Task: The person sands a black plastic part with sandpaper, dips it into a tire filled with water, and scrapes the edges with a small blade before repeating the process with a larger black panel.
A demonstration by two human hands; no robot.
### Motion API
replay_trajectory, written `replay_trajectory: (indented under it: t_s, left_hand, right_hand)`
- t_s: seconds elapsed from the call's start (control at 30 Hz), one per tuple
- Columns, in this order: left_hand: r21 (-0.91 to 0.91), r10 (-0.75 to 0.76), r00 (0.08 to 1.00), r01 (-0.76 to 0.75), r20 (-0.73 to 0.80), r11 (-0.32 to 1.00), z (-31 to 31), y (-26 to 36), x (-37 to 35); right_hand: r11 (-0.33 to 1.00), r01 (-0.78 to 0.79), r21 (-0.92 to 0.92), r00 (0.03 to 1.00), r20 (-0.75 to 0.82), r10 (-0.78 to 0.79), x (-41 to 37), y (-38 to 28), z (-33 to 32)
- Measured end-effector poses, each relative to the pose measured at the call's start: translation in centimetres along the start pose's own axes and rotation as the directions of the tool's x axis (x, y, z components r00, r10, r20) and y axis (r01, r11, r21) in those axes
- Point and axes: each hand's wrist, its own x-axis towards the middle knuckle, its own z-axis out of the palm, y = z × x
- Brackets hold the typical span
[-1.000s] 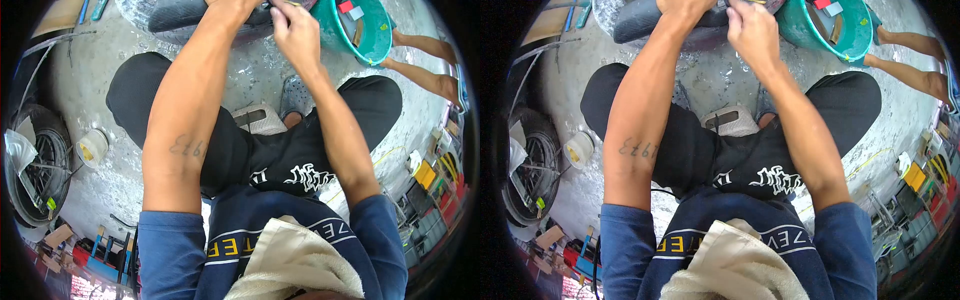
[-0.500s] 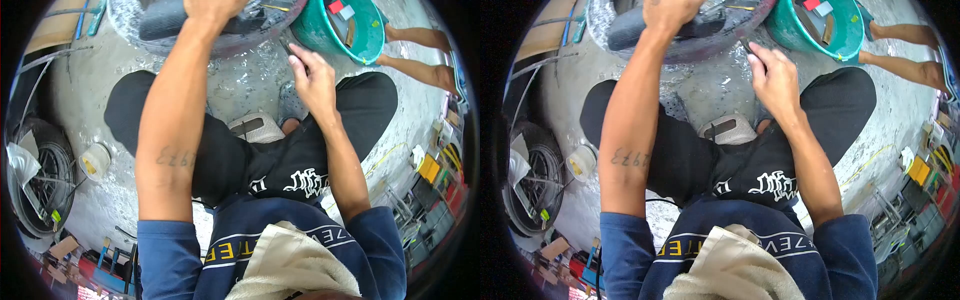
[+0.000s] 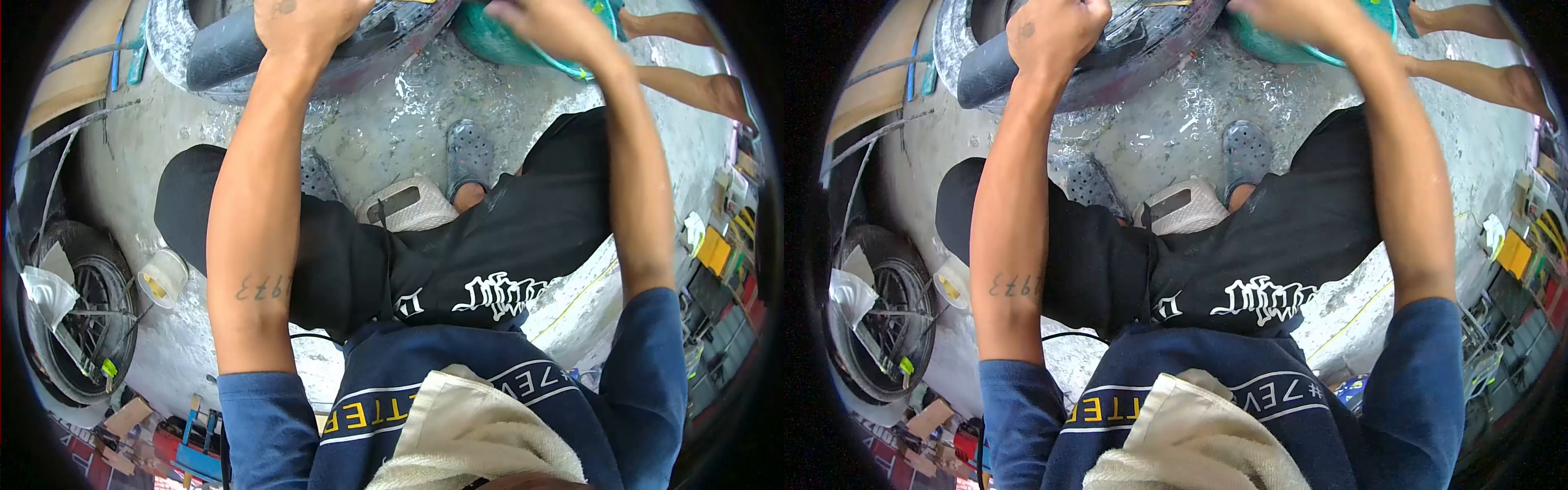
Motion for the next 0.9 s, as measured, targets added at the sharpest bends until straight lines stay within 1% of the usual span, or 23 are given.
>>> replay_trajectory:
  t_s: [0.07,0.13,0.23,0.27,0.33,0.37,0.4,0.43,0.47,0.53,0.57,0.6,0.63,0.7,0.77,0.8,0.83,0.87,0.9]
  left_hand:
    - [0.014,-0.003,1.000,0.003,0.011,1.000,-0.1,0.4,0.1]
    - [0.028,0.000,1.000,0.000,0.014,1.000,-0.3,0.8,0.2]
    - [0.054,-0.005,0.999,0.003,0.037,0.999,-0.3,1.1,0.3]
    - [0.063,-0.010,0.998,0.006,0.058,0.998,-0.2,1.1,0.3]
    - [0.076,-0.025,0.997,0.020,0.067,0.997,-0.1,1.3,0.5]
    - [0.074,0.006,0.998,-0.010,0.062,0.997,-0.1,1.5,0.5]
    - [0.074,0.032,0.998,-0.037,0.060,0.997,-0.3,1.7,0.4]
    - [0.070,0.018,0.994,-0.025,0.106,0.997,-0.6,2.0,0.6]
    - [0.072,0.006,0.993,-0.015,0.114,0.997,-0.7,2.1,0.5]
    - [0.055,-0.020,0.988,0.012,0.153,0.998,-0.5,2.2,0.8]
    - [0.060,-0.039,0.980,0.028,0.195,0.998,-0.3,2.2,1.1]
    - [0.048,-0.039,0.981,0.030,0.192,0.998,-0.1,2.2,1.4]
    - [0.035,-0.053,0.974,0.046,0.220,0.998,0.0,2.3,1.7]
    - [0.018,-0.074,0.964,0.072,0.257,0.997,0.1,2.3,2.1]
    - [0.039,-0.036,0.935,0.024,0.353,0.999,0.3,2.5,2.8]
    - [0.033,-0.030,0.934,0.020,0.357,0.999,0.3,2.5,2.9]
    - [0.041,-0.027,0.938,0.013,0.347,0.999,0.3,2.5,3.0]
    - [0.050,-0.027,0.942,0.011,0.336,0.999,0.3,2.6,2.9]
    - [0.049,-0.030,0.941,0.015,0.336,0.999,0.3,2.6,2.8]
  right_hand:
    - [0.997,-0.072,-0.005,0.993,-0.095,0.071,1.2,5.6,0.1]
    - [0.970,-0.238,-0.054,0.971,0.018,0.239,2.5,10.6,2.8]
    - [0.976,-0.194,-0.097,0.954,0.215,0.210,3.7,22.8,12.3]
    - [0.976,-0.193,-0.095,0.954,0.215,0.210,3.4,21.4,13.0]
    - [0.905,-0.211,-0.369,0.867,0.357,0.348,3.6,18.8,14.2]
    - [0.905,-0.201,-0.375,0.870,0.356,0.341,3.2,19.8,15.4]
    - [0.950,-0.230,-0.209,0.914,0.289,0.284,2.4,21.6,17.0]
    - [0.971,-0.237,-0.033,0.947,0.214,0.238,2.2,22.4,17.9]
    - [0.972,-0.231,-0.032,0.946,0.227,0.232,2.1,21.1,16.6]
    - [0.965,-0.211,-0.156,0.966,0.118,0.230,0.9,16.4,10.2]
    - [0.962,-0.219,-0.162,0.964,0.118,0.239,0.1,14.4,8.2]
    - [0.965,-0.247,-0.085,0.967,-0.088,0.239,-0.5,12.6,6.6]
    - [0.968,-0.252,-0.006,0.927,-0.290,0.239,-1.0,10.1,4.9]
    - [0.998,-0.044,0.036,0.908,-0.415,0.055,-2.2,3.9,3.2]
    - [0.977,0.210,0.027,0.859,-0.482,-0.172,-1.8,1.7,5.6]
    - [0.990,0.137,0.011,0.912,-0.392,-0.122,-2.0,-1.4,5.1]
    - [0.983,0.144,0.113,0.919,-0.383,-0.091,-1.6,-2.8,6.3]
    - [0.980,0.169,0.106,0.909,-0.402,-0.113,-1.2,-3.5,8.0]
    - [0.981,0.110,0.160,0.908,-0.417,-0.034,-1.4,-4.5,9.4]
